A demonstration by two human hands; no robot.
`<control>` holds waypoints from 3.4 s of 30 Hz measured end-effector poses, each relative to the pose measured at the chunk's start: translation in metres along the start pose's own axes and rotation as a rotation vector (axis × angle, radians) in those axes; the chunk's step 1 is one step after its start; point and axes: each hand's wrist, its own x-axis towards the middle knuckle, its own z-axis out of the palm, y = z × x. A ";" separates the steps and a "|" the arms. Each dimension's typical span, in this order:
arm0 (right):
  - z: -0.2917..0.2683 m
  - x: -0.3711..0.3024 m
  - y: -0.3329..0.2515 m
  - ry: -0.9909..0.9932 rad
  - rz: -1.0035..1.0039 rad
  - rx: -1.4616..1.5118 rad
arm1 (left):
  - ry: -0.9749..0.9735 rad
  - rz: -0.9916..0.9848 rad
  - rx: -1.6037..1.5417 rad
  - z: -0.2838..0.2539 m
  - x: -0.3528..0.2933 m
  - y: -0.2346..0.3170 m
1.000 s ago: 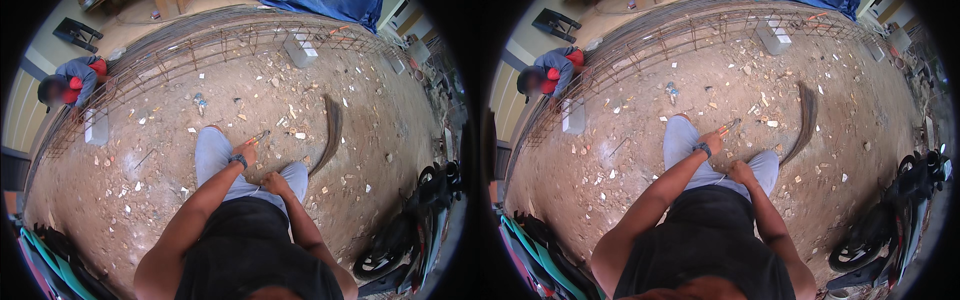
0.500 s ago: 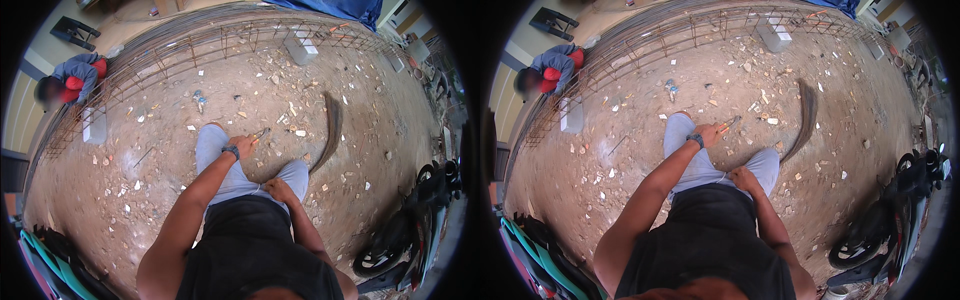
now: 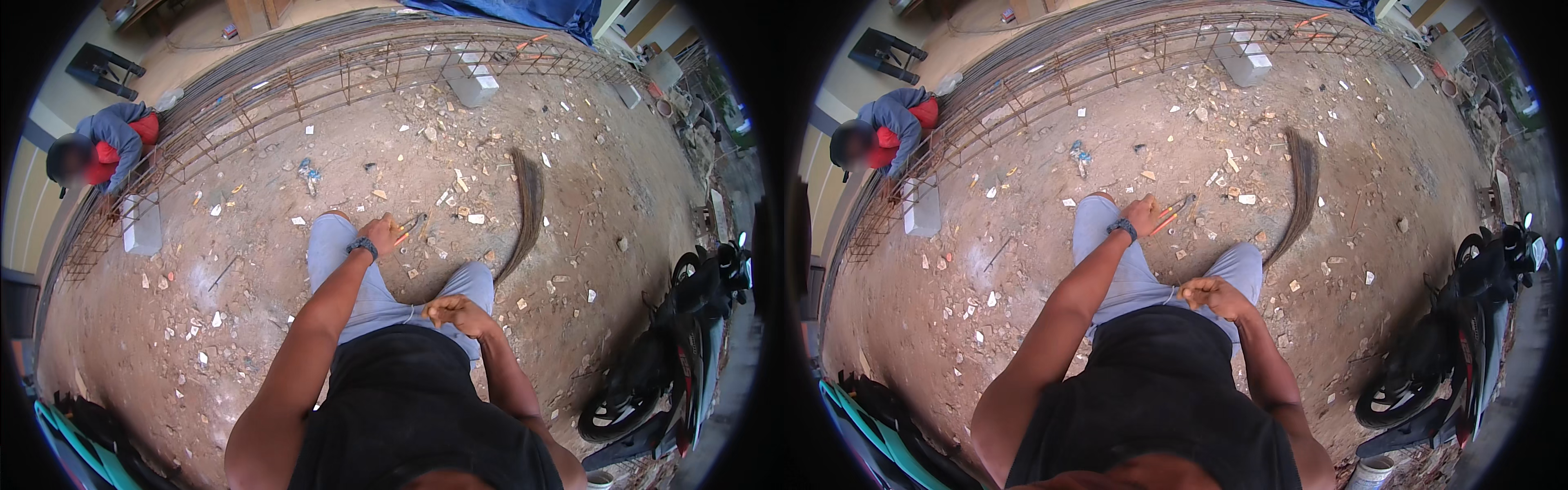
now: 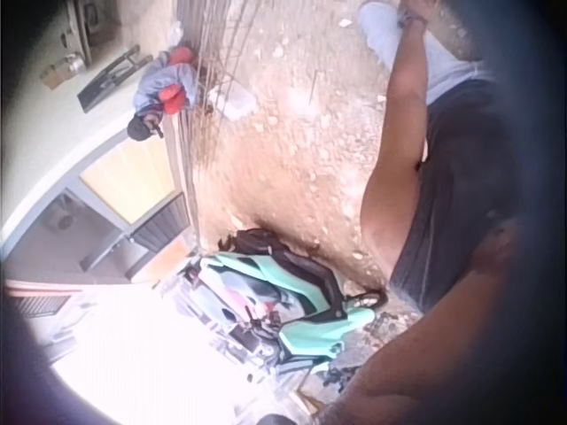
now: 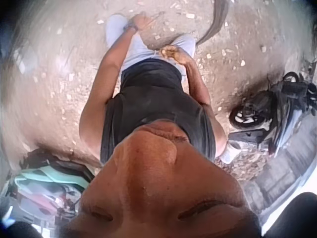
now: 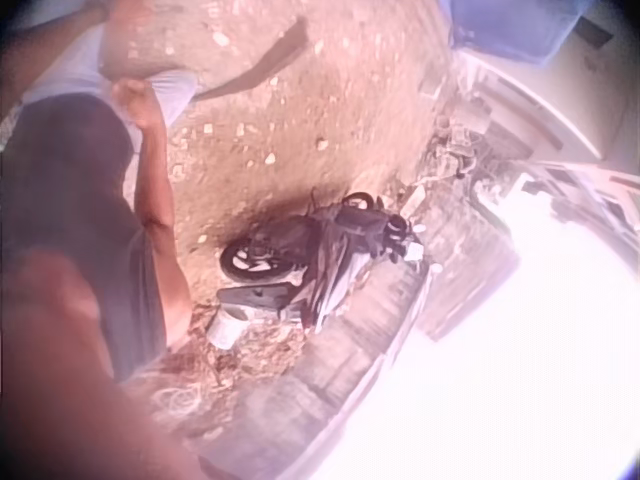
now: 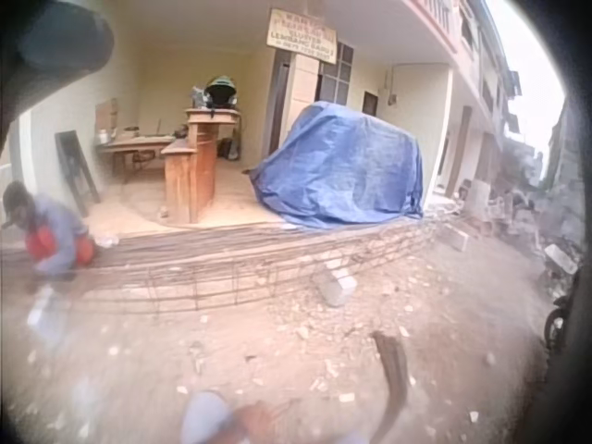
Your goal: The person sits on the ground and uses pliers to twist wire ties, securing a rebar cage structure. Another worker is visible nearby also working on rebar. The camera wearer handles the rebar and wire ties, occasionally standing to move the assembled cage.
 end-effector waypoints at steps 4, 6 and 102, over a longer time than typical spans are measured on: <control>-0.047 0.004 0.004 0.458 -0.333 0.513 | 0.113 0.016 -0.030 -0.010 0.009 0.009; -0.046 0.000 0.008 0.752 -0.159 -0.497 | 0.230 -0.006 -0.022 -0.014 0.015 0.011; -0.076 0.028 -0.061 0.486 -0.278 -1.429 | 1.221 -0.439 0.049 -0.208 -0.179 -0.194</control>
